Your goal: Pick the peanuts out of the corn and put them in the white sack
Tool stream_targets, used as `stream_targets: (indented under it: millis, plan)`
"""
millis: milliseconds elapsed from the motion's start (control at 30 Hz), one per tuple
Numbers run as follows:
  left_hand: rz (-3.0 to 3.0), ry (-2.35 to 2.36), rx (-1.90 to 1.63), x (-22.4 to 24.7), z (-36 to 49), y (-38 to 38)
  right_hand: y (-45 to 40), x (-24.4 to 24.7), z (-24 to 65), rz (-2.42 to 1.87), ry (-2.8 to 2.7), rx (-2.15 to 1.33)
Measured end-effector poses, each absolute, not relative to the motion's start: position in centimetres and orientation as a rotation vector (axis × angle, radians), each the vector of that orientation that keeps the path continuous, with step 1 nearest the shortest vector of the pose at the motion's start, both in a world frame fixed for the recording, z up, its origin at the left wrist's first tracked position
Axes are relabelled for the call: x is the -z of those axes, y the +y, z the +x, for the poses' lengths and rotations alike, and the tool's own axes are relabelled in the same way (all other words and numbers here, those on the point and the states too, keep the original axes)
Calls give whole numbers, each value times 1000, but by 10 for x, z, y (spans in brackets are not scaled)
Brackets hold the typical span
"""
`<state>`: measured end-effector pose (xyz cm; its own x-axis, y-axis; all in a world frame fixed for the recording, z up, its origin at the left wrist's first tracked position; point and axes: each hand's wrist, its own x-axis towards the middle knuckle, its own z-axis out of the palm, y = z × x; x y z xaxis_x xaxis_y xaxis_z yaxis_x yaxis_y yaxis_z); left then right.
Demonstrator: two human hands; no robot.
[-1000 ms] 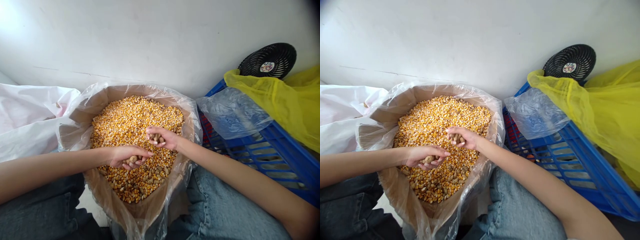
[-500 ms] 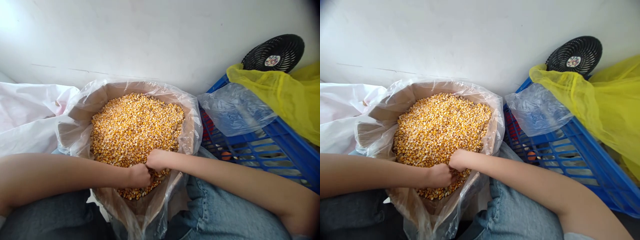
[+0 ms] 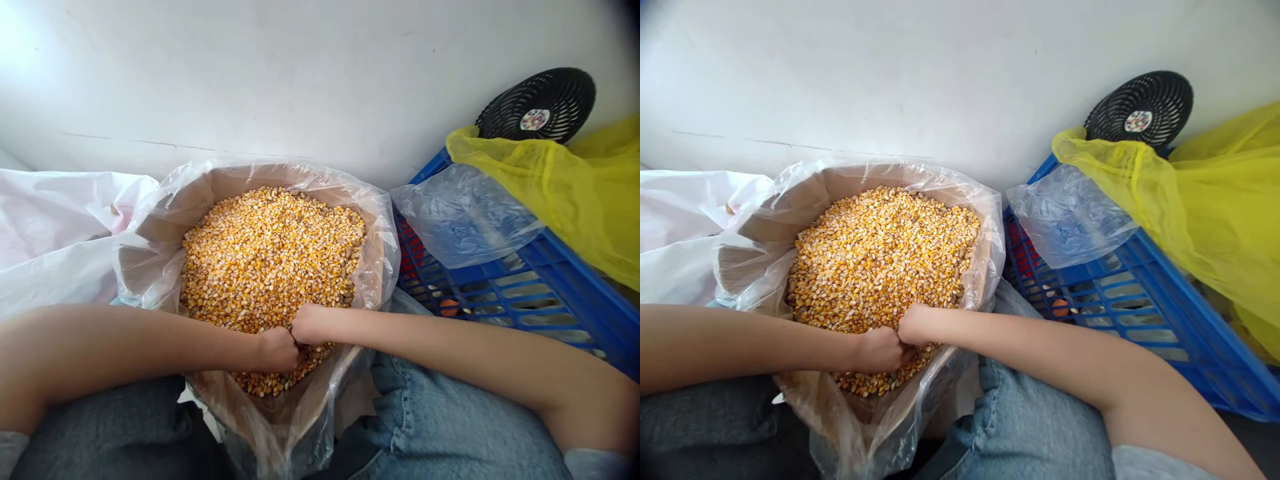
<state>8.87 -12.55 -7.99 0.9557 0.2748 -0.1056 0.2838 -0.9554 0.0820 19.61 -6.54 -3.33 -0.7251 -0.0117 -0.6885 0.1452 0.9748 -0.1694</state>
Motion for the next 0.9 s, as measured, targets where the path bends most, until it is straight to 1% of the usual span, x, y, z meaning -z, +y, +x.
stream_targets:
  millis: [100, 200, 300, 400, 500, 600, 767, 833, 900]
  plan:
    - [2860, 510, 273, 67, 91, -121, -59, 26, 194, 139, 2334, 361]
    - [2588, 698, 394, 50, 93, -108, -40, 15, 201, 259, 2302, 627]
    - [1896, 821, 448, 34, 89, -88, -17, 1, 218, 481, 2212, 1074]
    - [1195, 762, 328, 21, 78, -69, 2, -16, 239, 781, 2020, 1628]
    - [898, 660, 225, 10, 69, -58, 11, -27, 252, 1052, 1845, 2154]
    - [801, 611, 212, 6, 64, -54, 15, -29, 255, 1116, 1679, 2535]
    - [621, 557, 62, 6, 63, -50, 19, -29, 254, 1022, 1421, 2821]
    - [578, 564, -4, 8, 63, -49, 20, -32, 255, 1082, 1383, 2900]
    - [576, 612, -26, 10, 64, -49, 21, -36, 256, 1179, 1380, 2897]
